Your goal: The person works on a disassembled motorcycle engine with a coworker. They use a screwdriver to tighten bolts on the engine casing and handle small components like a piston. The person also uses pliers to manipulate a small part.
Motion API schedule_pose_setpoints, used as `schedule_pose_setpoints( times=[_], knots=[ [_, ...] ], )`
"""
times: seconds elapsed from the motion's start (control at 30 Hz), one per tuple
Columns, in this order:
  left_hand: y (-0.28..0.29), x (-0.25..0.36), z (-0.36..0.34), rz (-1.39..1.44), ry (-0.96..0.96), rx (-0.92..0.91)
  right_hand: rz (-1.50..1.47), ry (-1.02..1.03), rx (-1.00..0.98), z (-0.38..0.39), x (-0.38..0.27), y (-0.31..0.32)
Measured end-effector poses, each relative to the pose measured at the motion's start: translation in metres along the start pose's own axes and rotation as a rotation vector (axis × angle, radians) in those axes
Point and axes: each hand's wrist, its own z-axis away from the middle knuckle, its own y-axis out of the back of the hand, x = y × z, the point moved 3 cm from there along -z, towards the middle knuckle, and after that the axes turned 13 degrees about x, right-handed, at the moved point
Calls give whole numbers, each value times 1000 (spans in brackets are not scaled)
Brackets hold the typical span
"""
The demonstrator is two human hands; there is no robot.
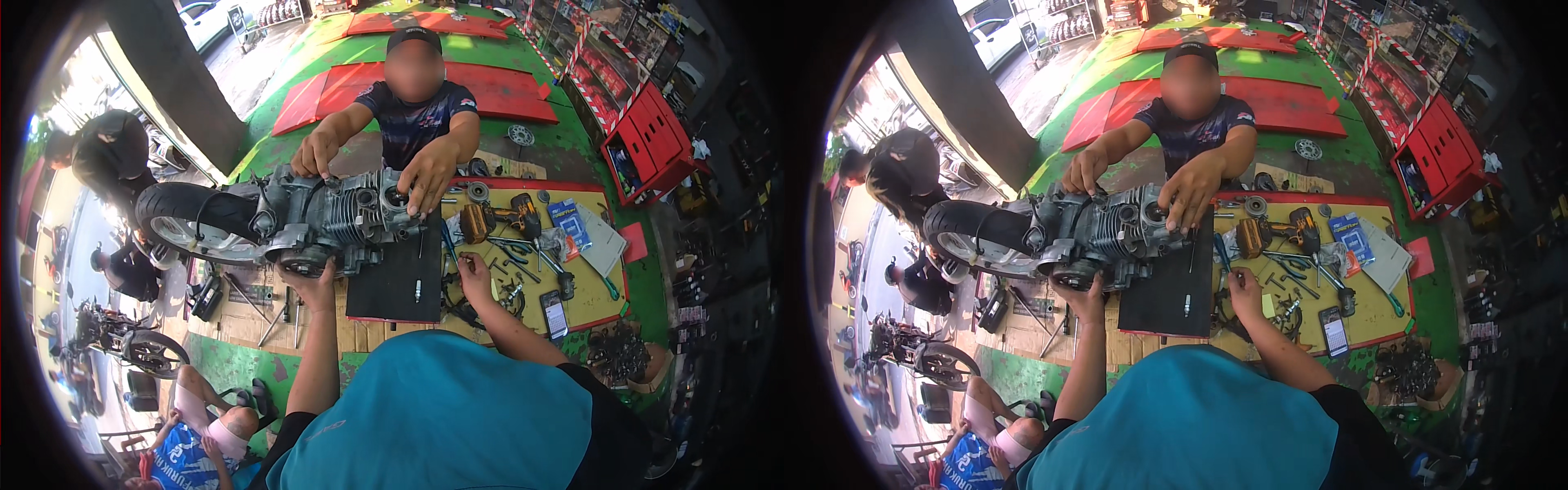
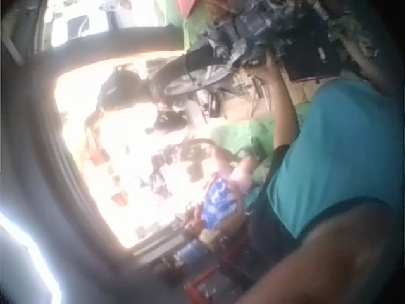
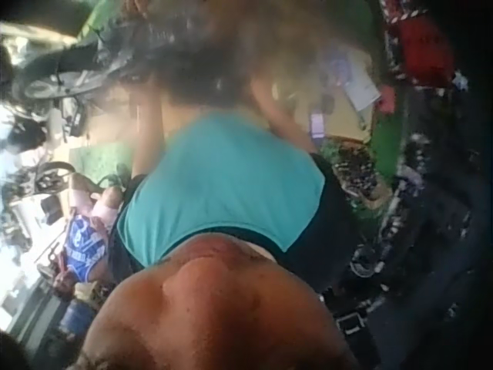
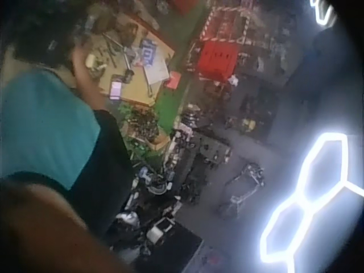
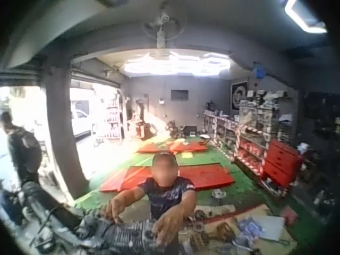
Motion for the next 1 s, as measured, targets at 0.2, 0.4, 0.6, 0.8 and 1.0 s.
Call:
schedule_pose_setpoints(
  times=[0.2, 0.4, 0.6, 0.8, 1.0],
  knots=[
    [-1, 1, 1, 0, 9, -10, 155, 292, 21, -55, -44, -41],
    [1, 3, -3, 21, -4, -32, 667, 409, -426, -106, -96, -114],
    [2, 3, -1, 43, 13, -25, 400, 265, -373, -103, -96, -92],
    [7, 5, 4, -49, 4, -3, 214, 252, 264, -122, -159, 32],
    [7, 10, 0, -18, 14, -5, -368, 824, -98, -40, -389, -7]
  ],
)
